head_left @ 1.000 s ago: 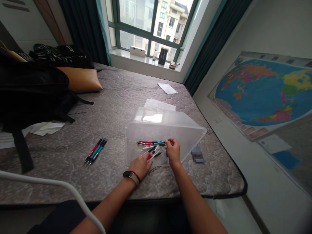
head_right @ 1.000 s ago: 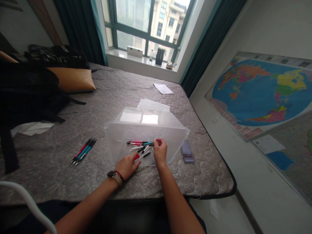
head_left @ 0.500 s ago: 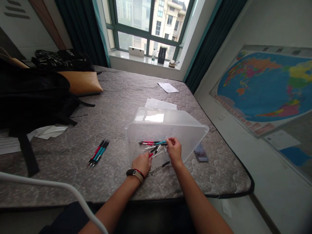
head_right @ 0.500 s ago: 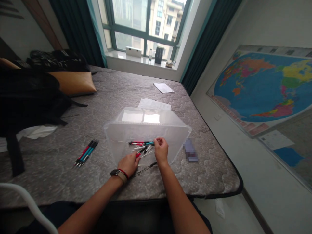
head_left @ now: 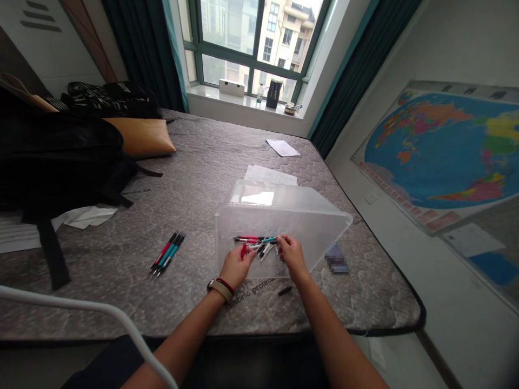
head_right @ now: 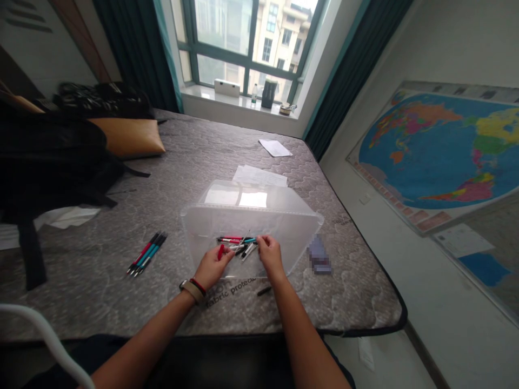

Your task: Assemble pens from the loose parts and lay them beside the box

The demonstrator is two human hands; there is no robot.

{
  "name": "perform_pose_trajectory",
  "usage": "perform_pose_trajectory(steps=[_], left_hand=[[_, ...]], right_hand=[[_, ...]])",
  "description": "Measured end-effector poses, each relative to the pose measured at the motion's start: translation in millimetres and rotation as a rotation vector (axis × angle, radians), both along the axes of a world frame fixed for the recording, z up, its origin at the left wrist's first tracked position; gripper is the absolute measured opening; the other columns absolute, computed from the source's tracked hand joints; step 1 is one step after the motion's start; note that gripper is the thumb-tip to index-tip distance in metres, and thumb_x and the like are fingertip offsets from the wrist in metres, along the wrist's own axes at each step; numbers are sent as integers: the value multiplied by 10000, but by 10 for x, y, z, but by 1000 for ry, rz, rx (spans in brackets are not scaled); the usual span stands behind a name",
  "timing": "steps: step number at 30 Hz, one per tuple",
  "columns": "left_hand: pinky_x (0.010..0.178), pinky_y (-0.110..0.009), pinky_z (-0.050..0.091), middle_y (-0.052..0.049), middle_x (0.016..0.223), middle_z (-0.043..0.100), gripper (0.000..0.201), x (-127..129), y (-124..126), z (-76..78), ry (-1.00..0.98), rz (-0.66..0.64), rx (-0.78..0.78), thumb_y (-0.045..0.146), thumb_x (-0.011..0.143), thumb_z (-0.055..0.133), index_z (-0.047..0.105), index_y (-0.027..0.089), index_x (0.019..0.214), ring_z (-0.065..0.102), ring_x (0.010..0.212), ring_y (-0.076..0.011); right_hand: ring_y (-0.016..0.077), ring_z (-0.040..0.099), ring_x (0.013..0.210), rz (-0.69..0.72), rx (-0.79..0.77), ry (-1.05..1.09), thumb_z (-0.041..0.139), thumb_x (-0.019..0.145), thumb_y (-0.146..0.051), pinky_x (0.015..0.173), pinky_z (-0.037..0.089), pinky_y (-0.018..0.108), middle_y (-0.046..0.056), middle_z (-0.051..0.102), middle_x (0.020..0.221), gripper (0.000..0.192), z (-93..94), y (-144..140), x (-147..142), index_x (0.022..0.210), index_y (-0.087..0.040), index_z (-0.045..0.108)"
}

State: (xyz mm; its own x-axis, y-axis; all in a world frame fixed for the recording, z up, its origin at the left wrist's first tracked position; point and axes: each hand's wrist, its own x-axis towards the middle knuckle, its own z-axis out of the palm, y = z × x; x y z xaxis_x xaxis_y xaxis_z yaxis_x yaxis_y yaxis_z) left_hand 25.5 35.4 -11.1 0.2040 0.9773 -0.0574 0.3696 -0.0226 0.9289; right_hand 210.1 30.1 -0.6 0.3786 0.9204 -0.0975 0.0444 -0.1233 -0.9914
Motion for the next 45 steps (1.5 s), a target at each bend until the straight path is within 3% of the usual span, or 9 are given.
perform_pose_trajectory(steps=[4,8,15,18,23,28,34,39,45], left_hand=[[509,-232,275,62,538,419,370,37,8,-32,-240,-37,-154,520,752,607,583,152,764,364,485,-97],[467,-223,211,90,499,355,402,61,-17,-26,-338,-121,-240,557,744,618,534,164,754,286,433,-71],[501,-224,263,68,538,420,370,69,-52,-35,-253,-174,-180,514,781,599,568,145,784,354,489,-87],[560,-236,315,38,593,489,318,39,-68,-59,-127,-162,-98,462,796,584,596,145,774,414,555,-108],[565,-239,320,20,598,523,292,4,-79,-132,-9,-70,-63,446,779,594,627,156,756,451,578,-126],[454,-217,255,71,479,417,394,3,-26,-149,-253,-53,-315,548,720,637,575,161,758,356,422,-83],[414,-196,217,131,446,276,438,-41,-11,-52,-426,-65,-548,592,705,648,512,198,838,262,358,-64],[530,-238,312,31,560,484,241,-54,-46,-76,-1,-83,-143,400,782,614,601,163,745,447,523,-115],[608,-278,341,-43,693,627,160,-43,-150,-127,368,-148,45,312,830,564,651,178,822,566,651,-183]], right_hand=[[59,376,431,212,-70,237,621,751,-617,399,267,180,-48,503,590,482,72,-51,-143,876,-153,658],[50,368,452,260,-16,309,690,743,-536,419,263,178,-58,493,604,386,132,-90,-233,852,-168,647],[58,400,481,206,27,309,740,706,-476,452,299,184,-61,499,600,353,178,-82,-163,840,-166,640],[62,407,468,72,46,273,709,701,-518,437,302,188,-56,534,629,409,142,-23,-41,903,-171,633],[99,446,468,-76,-39,-74,597,753,-512,451,336,220,-38,556,611,356,0,46,179,832,-166,625],[159,584,671,199,-123,-672,584,792,-354,647,409,257,16,652,711,191,-59,-15,191,762,-179,655],[168,614,727,471,-326,-939,630,809,-302,650,393,250,40,692,786,136,71,-146,184,802,-178,687],[209,638,729,899,-572,-1116,830,587,-288,591,374,253,37,712,798,239,253,-406,216,796,-228,731],[219,641,748,939,-532,-1198,778,619,-199,614,390,262,55,710,793,179,272,-550,185,792,-219,736]])
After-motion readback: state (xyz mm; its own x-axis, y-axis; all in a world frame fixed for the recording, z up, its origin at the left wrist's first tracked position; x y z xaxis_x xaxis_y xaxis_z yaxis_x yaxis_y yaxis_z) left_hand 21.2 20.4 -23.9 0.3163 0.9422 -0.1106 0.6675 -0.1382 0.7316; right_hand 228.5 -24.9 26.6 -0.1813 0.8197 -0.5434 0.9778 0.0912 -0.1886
